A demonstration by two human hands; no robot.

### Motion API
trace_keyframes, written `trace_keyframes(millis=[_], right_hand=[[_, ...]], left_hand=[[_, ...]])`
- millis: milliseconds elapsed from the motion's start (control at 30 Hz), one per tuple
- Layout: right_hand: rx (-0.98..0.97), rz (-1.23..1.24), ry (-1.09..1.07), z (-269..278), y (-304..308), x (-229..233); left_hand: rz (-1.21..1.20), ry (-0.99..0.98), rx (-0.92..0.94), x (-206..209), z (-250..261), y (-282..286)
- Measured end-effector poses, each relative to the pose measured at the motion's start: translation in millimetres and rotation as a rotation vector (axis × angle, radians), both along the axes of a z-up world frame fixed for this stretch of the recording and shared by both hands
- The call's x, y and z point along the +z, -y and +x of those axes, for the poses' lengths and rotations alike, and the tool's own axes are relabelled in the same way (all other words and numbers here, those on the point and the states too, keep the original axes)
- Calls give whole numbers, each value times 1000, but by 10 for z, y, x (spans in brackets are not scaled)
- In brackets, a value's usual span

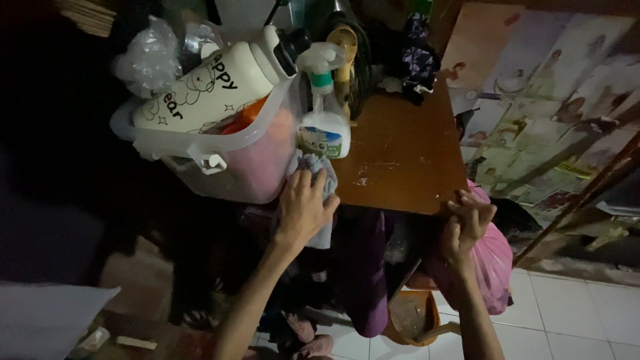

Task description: Cleaning and organizing a cluttered shelf surface by moving items and wiping with a cloth

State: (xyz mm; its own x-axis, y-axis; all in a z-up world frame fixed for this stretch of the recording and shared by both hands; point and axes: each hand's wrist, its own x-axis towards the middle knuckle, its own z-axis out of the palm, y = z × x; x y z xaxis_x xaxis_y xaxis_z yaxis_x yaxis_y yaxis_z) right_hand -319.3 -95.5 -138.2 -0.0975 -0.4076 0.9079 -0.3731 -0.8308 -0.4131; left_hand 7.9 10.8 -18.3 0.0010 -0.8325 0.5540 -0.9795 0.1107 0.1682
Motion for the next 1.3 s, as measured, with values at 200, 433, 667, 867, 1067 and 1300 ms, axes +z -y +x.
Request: trace_keyframes(millis=[200, 433, 667, 867, 1067, 1300], right_hand=[[86, 63, 4, 130, -135, 109], [39, 28, -138, -88, 40, -89], [143, -92, -79, -135, 185, -329], [202, -108, -73, -201, 250, -402], [232, -86, -147, -216, 227, -311], [197, -148, 35, 13, 180, -231]], left_hand=[[101, -23, -276, 14, -660, 217], [241, 26, -349, 211, -1446, 779], [313, -102, -108, 318, -1218, 2091], [341, -63, -38, -843, -249, 3801], [443, -220, 124, -272, -375, 4041], [327, -245, 64, -499, -323, 4132]])
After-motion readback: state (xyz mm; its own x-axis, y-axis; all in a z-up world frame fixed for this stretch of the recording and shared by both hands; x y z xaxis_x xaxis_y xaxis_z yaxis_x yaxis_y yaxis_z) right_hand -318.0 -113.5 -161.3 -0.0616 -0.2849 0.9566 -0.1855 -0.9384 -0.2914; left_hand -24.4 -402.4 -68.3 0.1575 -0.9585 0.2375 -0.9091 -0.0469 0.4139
